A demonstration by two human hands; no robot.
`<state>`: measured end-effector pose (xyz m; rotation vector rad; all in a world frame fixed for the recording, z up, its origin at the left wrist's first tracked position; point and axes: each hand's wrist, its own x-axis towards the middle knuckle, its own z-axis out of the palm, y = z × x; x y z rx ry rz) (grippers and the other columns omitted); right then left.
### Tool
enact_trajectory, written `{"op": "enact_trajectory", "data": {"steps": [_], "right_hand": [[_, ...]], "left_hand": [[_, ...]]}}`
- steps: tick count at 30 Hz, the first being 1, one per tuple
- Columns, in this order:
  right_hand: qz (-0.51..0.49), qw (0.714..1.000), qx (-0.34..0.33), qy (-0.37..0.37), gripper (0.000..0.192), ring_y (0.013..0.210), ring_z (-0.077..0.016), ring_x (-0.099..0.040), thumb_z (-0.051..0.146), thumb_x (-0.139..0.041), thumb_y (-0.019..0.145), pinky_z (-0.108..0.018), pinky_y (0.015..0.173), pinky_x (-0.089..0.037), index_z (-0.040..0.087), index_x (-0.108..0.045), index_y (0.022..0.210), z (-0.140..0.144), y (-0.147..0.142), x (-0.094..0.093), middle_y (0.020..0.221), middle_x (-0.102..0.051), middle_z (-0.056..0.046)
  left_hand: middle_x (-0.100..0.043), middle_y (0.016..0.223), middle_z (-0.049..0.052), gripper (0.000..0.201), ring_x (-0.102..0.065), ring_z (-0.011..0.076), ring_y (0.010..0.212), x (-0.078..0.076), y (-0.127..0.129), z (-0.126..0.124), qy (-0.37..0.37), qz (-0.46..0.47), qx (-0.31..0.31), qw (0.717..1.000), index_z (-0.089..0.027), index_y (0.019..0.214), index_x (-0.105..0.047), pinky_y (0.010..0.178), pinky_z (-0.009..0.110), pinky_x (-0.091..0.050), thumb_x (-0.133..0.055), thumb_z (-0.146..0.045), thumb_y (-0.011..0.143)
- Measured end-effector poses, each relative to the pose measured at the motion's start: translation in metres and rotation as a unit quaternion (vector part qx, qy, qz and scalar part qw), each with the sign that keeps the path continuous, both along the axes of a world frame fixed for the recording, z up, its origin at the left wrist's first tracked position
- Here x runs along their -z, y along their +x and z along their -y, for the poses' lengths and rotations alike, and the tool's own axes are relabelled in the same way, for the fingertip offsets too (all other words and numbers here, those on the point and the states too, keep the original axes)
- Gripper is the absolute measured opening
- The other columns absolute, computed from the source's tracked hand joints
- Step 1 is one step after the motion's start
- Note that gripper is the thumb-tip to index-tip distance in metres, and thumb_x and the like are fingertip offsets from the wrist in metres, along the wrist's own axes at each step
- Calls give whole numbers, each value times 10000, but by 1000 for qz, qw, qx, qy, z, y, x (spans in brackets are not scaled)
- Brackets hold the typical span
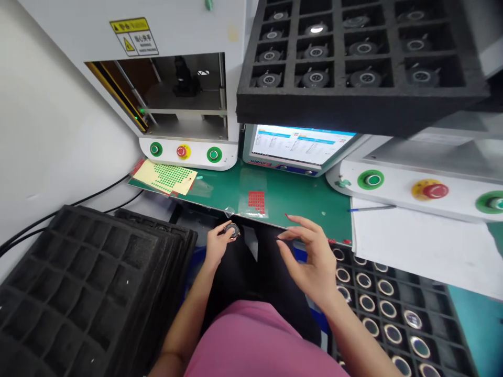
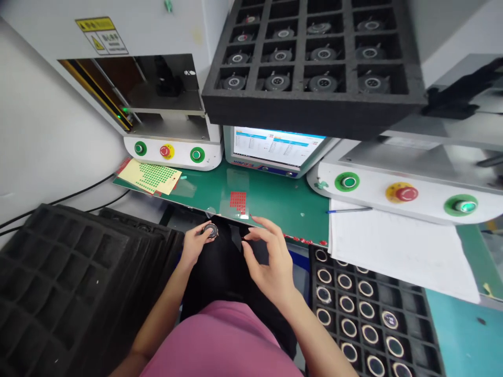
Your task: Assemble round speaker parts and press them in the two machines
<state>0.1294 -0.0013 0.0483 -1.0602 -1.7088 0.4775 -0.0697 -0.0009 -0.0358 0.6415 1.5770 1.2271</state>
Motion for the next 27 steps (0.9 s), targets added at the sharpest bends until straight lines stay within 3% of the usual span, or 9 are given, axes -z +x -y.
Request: {"op": "enact_trajectory", "data": {"steps": [5,10,14,17,21,27], "right_hand": [[48,999,-1,1,273,1056,-245,-645,86,-579,875,-389,772,-577,235,-536,1099,6,1,3,877,-655,-54],[37,998,1,-51,233,881,-210,-684,140,-585,882,-404,770,-587,254,-549,1083,11,5,10,1025,-658,-82],[-53,986,24,-155,144,769,-167,-668,234,-619,874,-373,729,-579,246,-592,1015,7,5,17,1138,-633,-89],[-95,971,29,-216,174,893,-214,-671,342,-650,850,-394,767,-569,245,-641,994,-1,0,19,1105,-658,-87],[-116,963,0,-244,190,1062,-261,-648,372,-726,784,-463,948,-503,241,-710,921,-7,-7,15,1118,-683,-88],[-165,954,-42,-246,141,1032,-224,-658,332,-662,847,-415,945,-487,248,-686,736,2,-2,2,1050,-717,-47]], "left_hand": [[-652,1246,160,366,-720,173,762,14,4,-12,11,0,-20,1000,-96,973,-745,682,323,-629,-788,-305,676],[-694,1106,154,356,-711,181,740,16,-3,-21,20,-4,-6,1000,-87,927,-739,655,322,-625,-786,-333,675],[-703,1108,132,377,-722,211,808,-10,-2,-5,47,10,59,997,-122,992,-741,676,336,-629,-751,-378,715],[-696,1163,117,333,-709,243,963,-43,5,10,76,14,125,989,-158,1004,-757,795,346,-619,-760,-332,719],[-723,1105,109,264,-682,247,1060,-78,17,22,105,15,195,975,-170,971,-773,926,355,-575,-762,-242,717],[-736,1078,101,225,-697,221,1013,-101,30,30,146,10,255,956,-192,997,-772,855,318,-591,-719,-209,779]]}}
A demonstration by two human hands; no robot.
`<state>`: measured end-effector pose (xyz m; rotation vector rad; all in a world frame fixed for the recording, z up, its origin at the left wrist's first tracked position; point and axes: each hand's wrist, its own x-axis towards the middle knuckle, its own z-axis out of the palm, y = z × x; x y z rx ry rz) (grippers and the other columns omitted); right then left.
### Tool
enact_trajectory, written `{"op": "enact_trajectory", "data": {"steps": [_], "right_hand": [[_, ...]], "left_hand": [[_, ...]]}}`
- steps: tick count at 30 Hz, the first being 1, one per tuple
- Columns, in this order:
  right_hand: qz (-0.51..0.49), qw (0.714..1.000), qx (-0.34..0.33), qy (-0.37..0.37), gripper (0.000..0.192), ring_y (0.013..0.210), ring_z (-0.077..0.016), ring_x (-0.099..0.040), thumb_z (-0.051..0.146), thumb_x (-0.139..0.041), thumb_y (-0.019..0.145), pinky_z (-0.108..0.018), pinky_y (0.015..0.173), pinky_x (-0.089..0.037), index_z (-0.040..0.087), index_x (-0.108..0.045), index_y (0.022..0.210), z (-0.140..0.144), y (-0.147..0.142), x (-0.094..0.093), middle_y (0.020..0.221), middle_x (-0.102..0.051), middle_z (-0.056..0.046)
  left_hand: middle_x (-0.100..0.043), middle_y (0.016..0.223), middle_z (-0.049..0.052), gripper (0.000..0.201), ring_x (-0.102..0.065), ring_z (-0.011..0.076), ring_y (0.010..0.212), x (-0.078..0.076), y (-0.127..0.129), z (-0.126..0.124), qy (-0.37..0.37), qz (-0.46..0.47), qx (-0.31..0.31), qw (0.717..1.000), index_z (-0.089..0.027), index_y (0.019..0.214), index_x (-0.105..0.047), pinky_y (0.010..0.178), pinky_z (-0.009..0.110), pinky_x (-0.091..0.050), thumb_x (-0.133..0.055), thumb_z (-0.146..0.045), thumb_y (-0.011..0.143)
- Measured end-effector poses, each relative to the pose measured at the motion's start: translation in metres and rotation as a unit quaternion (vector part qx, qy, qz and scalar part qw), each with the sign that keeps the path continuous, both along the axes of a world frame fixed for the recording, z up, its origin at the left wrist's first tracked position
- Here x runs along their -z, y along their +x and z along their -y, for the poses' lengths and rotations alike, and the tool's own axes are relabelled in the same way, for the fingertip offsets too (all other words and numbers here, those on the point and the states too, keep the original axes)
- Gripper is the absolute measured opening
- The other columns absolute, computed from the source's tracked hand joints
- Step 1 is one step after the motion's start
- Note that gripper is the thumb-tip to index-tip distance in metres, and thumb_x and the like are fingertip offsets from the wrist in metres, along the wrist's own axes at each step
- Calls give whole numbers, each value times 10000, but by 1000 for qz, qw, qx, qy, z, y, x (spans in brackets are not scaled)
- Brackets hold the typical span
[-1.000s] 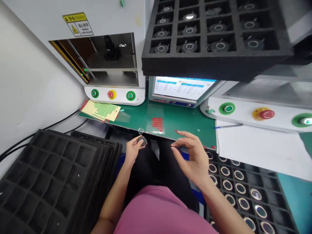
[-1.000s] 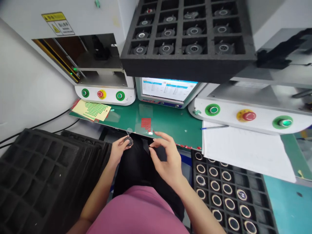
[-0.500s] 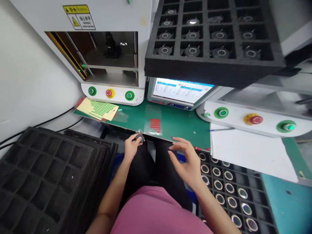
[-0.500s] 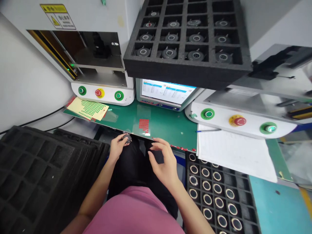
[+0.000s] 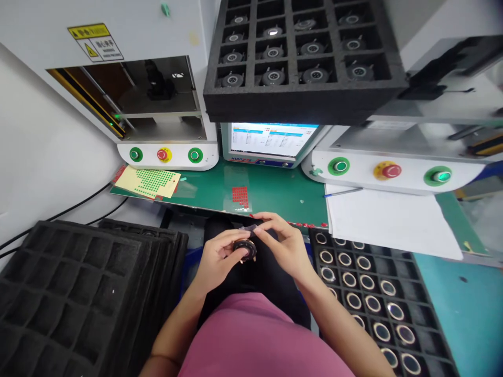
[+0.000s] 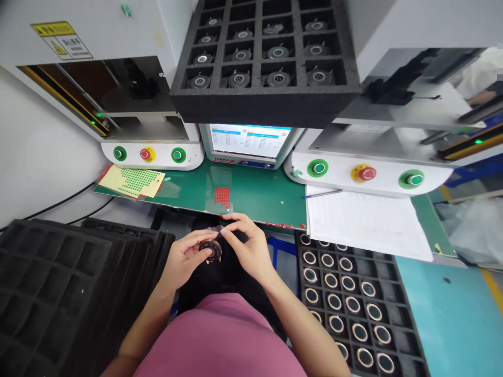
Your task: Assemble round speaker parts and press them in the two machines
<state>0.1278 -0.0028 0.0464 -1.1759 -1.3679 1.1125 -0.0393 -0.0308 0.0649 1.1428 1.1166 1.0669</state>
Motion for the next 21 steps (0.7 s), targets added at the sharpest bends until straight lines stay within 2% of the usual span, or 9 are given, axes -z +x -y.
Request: {"op": "enact_trajectory", "data": {"steps": [4,6,8,12,15,17,21], "right_hand": [[-51,996,71,15,111,1044,-206,-640,270,-656,865,-402,958,-448,258,-672,756,9,14,-11,1063,-703,-27],[-80,991,109,17,121,1051,-203,-634,255,-661,865,-399,968,-437,257,-665,745,12,21,-18,1058,-698,-22],[-96,989,115,14,127,1063,-205,-630,241,-676,853,-403,987,-428,254,-666,727,16,25,-23,1060,-696,-22],[-121,990,71,-5,123,1069,-206,-632,213,-696,834,-409,992,-438,259,-672,722,25,23,-29,1066,-704,-21],[-129,990,61,-16,127,1068,-207,-634,204,-715,817,-419,998,-441,263,-675,713,30,19,-29,1068,-708,-17],[-127,990,62,-18,132,1067,-207,-633,200,-725,807,-427,1011,-435,264,-677,702,31,19,-28,1063,-708,-14],[-117,991,66,-19,128,1070,-208,-634,198,-733,795,-430,1024,-432,260,-681,695,32,23,-29,1067,-709,-18]], "left_hand": [[-749,1031,98,197,-709,206,929,-7,1,2,8,5,-40,999,-181,939,-781,825,307,-589,-731,-202,751],[-753,999,97,204,-710,189,841,-10,0,1,-14,16,-81,997,-167,943,-769,730,284,-591,-727,-223,752],[-759,938,104,239,-703,177,745,-13,1,1,-53,43,-98,993,-143,953,-735,636,269,-580,-730,-287,762],[-726,745,66,348,-645,130,575,-19,13,-1,-96,74,-75,990,-135,869,-619,559,238,-541,-736,-448,771],[-670,665,21,388,-480,49,439,-23,24,-3,-91,58,-60,992,-138,863,-605,428,157,-387,-698,-510,801],[-649,649,14,400,-399,30,403,-25,29,-4,-92,60,-40,993,-130,874,-624,392,159,-317,-667,-525,823],[-664,698,32,398,-552,91,512,-25,34,-4,-118,120,3,986,-135,925,-615,503,207,-457,-720,-492,784]]}}
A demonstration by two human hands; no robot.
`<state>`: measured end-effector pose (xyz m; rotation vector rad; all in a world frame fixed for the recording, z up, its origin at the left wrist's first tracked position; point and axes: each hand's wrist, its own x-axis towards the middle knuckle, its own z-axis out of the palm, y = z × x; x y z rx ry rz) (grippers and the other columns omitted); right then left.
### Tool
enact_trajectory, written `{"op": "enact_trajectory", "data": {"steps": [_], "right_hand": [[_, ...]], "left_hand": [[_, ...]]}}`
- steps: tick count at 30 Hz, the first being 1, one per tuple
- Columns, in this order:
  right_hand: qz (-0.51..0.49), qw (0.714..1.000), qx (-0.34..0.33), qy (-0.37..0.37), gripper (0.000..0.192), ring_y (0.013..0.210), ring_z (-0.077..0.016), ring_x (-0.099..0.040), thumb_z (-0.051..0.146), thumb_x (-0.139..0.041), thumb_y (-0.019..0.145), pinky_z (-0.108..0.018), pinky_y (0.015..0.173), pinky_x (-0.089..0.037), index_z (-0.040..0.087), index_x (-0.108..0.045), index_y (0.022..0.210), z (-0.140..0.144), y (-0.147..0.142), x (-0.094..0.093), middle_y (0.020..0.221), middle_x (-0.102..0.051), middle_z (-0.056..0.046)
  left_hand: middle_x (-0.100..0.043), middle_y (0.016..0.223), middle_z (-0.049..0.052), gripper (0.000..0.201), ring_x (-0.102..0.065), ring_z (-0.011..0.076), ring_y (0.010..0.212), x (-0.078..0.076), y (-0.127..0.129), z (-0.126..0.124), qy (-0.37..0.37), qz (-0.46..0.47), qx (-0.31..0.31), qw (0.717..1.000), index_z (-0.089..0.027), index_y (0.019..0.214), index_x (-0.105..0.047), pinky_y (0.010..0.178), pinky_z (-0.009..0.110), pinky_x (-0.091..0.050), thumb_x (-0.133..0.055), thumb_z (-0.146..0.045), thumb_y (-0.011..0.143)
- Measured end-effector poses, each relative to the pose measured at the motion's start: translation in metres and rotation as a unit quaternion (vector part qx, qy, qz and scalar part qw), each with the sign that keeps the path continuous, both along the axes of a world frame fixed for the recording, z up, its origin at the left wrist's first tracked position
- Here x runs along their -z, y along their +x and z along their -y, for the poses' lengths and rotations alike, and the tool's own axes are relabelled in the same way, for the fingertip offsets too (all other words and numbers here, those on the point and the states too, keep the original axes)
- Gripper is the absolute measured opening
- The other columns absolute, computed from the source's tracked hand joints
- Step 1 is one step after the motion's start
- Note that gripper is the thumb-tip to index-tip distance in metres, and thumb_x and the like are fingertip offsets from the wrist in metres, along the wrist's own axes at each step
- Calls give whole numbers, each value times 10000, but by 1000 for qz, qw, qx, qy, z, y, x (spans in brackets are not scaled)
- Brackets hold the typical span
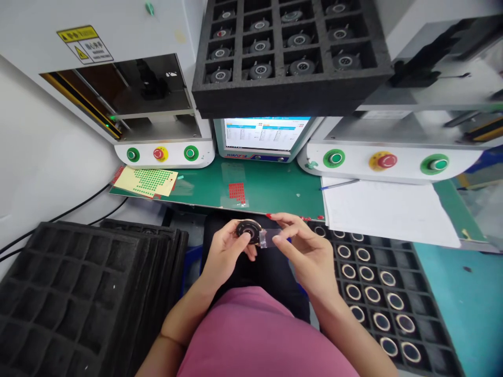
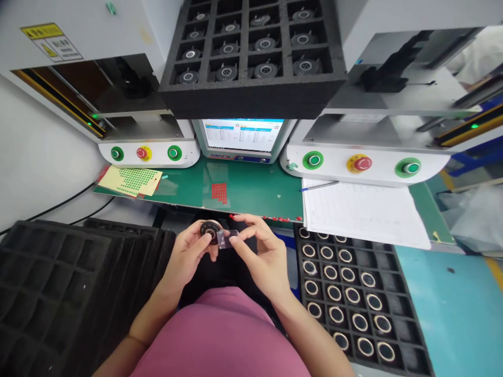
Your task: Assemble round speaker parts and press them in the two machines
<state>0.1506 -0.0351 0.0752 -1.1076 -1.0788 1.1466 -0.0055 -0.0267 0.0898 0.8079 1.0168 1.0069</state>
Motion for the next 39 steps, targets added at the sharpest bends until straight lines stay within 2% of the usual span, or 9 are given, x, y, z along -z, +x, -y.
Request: {"op": "enact_trajectory", "data": {"steps": [3,7,10,12,15,25,29,33,39], "right_hand": [[-2,1000,1,-2,123,1077,-213,-636,201,-736,794,-432,1021,-441,255,-683,698,1,2,-1,1079,-706,-25],[-26,1000,-13,2,114,1093,-221,-632,216,-739,802,-454,1026,-451,259,-687,710,3,-1,-1,1084,-703,-31],[-29,999,-18,7,114,1116,-227,-626,248,-742,809,-478,1053,-441,265,-691,708,3,-4,-1,1102,-699,-36],[-27,999,-16,4,124,1157,-243,-611,292,-745,811,-507,1077,-427,265,-693,701,3,-7,-1,1135,-690,-43],[-31,999,-17,-5,150,1212,-262,-586,354,-749,806,-538,1113,-391,263,-700,697,2,-11,-1,1176,-679,-56],[-50,999,-17,-6,126,1207,-247,-584,265,-734,800,-466,1015,-499,271,-704,678,0,-17,-2,997,-701,-55],[-39,999,-4,-6,117,1186,-251,-595,260,-735,796,-454,983,-517,262,-702,684,1,-17,-2,1057,-687,-62],[-20,1000,4,5,126,1176,-251,-590,255,-721,809,-458,973,-510,266,-691,688,3,-17,-1,1020,-681,-58],[90,992,94,1,135,1179,-265,-569,264,-746,764,-497,1025,-438,242,-618,730,3,-18,6,1117,-639,-75]], "left_hand": [[-709,821,66,382,-594,107,610,2,2,0,-5,21,-8,1000,-146,942,-580,589,221,-486,-741,-450,776],[-705,826,59,313,-433,46,520,4,6,0,11,3,-28,1000,-132,930,-603,483,177,-340,-673,-425,843],[-692,896,53,297,-488,56,542,2,9,0,4,45,-36,998,-153,900,-579,530,198,-412,-703,-408,812],[-686,879,39,308,-530,75,560,1,11,0,-8,69,-41,997,-175,887,-537,565,219,-454,-722,-403,794],[-664,756,22,323,-460,65,491,2,16,0,-12,74,-50,996,-176,875,-525,481,193,-384,-648,-473,848],[-678,880,76,480,-516,115,612,5,23,6,70,-8,-44,997,-147,1024,-597,543,232,-435,-470,-598,919],[-672,849,54,403,-492,89,565,2,23,8,104,-65,-43,992,-156,1040,-585,527,211,-436,-549,-536,909],[-668,817,38,318,-495,82,551,2,24,10,127,-126,-50,983,-170,1059,-593,540,203,-452,-496,-455,959],[-640,723,18,312,-509,99,566,6,23,11,123,-143,-37,981,-162,1044,-614,560,213,-454,-475,-432,973]]}}
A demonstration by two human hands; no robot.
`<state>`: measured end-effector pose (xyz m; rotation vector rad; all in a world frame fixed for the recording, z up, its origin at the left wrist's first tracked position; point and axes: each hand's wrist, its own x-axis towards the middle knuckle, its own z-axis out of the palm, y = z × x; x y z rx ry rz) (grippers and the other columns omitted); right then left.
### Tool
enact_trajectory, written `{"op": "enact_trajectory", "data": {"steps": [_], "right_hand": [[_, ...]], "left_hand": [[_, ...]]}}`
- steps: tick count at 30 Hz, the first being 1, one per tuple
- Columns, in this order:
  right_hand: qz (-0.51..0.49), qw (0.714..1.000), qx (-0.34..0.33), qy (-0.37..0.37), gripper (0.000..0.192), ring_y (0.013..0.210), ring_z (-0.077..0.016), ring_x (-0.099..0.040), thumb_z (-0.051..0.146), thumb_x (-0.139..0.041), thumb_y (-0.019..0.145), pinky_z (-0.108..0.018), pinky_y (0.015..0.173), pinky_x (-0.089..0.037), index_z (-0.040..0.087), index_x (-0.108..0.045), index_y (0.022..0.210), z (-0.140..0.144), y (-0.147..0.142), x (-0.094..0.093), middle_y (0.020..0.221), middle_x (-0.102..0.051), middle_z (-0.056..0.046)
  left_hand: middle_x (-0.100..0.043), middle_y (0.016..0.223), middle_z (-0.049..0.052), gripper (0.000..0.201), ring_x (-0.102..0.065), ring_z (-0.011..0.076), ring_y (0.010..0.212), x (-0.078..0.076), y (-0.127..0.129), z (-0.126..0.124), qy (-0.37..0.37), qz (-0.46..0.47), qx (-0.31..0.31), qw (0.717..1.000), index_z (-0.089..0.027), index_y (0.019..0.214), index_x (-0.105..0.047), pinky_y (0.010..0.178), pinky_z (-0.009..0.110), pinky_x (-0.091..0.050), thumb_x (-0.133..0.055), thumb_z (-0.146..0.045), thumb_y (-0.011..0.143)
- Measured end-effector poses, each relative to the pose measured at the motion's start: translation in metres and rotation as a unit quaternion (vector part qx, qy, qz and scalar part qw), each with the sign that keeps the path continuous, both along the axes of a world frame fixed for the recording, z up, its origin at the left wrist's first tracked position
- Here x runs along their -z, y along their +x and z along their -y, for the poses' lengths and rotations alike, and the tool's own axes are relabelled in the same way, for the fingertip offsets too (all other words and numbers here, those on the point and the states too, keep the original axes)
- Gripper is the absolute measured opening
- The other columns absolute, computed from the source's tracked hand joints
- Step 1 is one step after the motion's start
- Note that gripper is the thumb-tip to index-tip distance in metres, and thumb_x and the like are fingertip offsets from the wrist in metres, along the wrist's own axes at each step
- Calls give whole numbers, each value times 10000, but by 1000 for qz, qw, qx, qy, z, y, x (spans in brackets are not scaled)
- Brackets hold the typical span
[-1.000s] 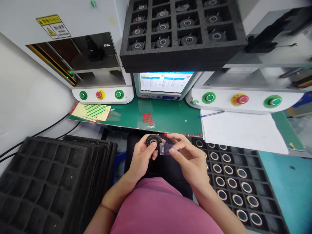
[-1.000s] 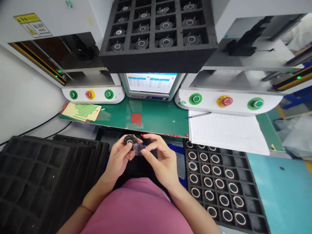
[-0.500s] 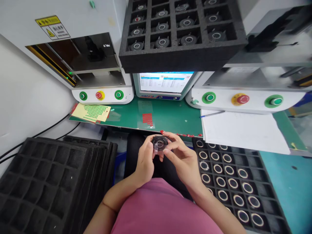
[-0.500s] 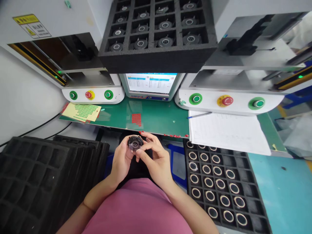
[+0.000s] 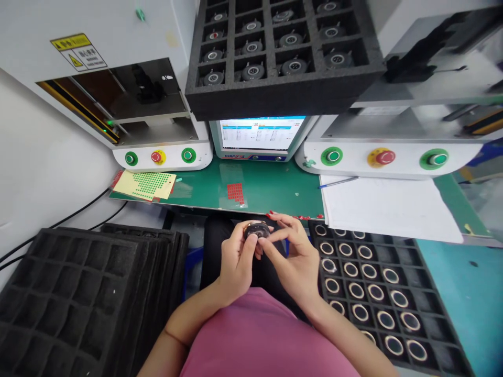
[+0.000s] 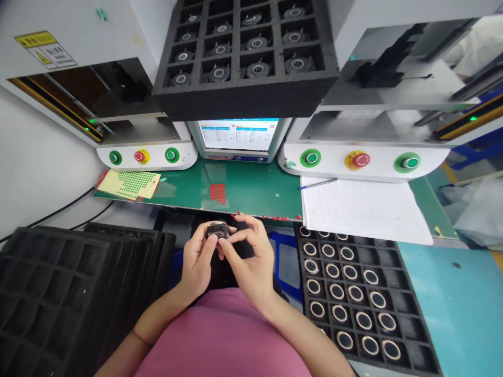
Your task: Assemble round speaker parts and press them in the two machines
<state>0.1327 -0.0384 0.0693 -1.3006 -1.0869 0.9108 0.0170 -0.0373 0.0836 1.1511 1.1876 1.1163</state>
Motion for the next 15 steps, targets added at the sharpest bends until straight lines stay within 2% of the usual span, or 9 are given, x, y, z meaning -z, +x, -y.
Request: {"op": "enact_trajectory", "data": {"steps": [3,7,11,13,15], "right_hand": [[-25,999,6,-32,250,1182,-272,-571,293,-790,702,-507,1045,-414,246,-588,842,-2,5,5,1178,-629,-84],[-66,993,-89,-46,120,1169,-263,-595,309,-744,760,-494,1054,-412,257,-689,853,-7,16,9,1165,-666,-75],[-70,990,-123,-22,84,1157,-256,-630,332,-738,797,-448,999,-483,250,-722,791,-12,24,9,1146,-704,-76],[-41,990,-132,9,189,1109,-249,-666,409,-708,833,-424,949,-531,240,-702,748,-12,30,10,1115,-724,-69],[13,994,-103,36,236,1083,-235,-683,463,-672,858,-413,940,-547,252,-689,754,-8,41,14,1115,-730,-44]], "left_hand": [[-636,702,13,314,-502,92,554,2,0,-1,-11,21,8,1000,-152,1023,-630,568,212,-448,-469,-418,980],[-634,676,12,350,-508,93,540,3,2,-1,-16,16,20,1000,-136,1067,-647,569,218,-456,-483,-431,972],[-646,654,12,433,-537,107,525,1,5,-3,-25,2,54,998,-128,1170,-626,547,225,-478,-491,-480,956],[-704,752,44,457,-596,121,577,0,5,-6,-27,-32,83,996,-138,1201,-625,601,239,-516,-470,-494,960],[-736,1036,101,478,-676,150,756,3,3,-11,-19,-82,105,991,-167,1279,-587,738,268,-552,-479,-500,953]]}}
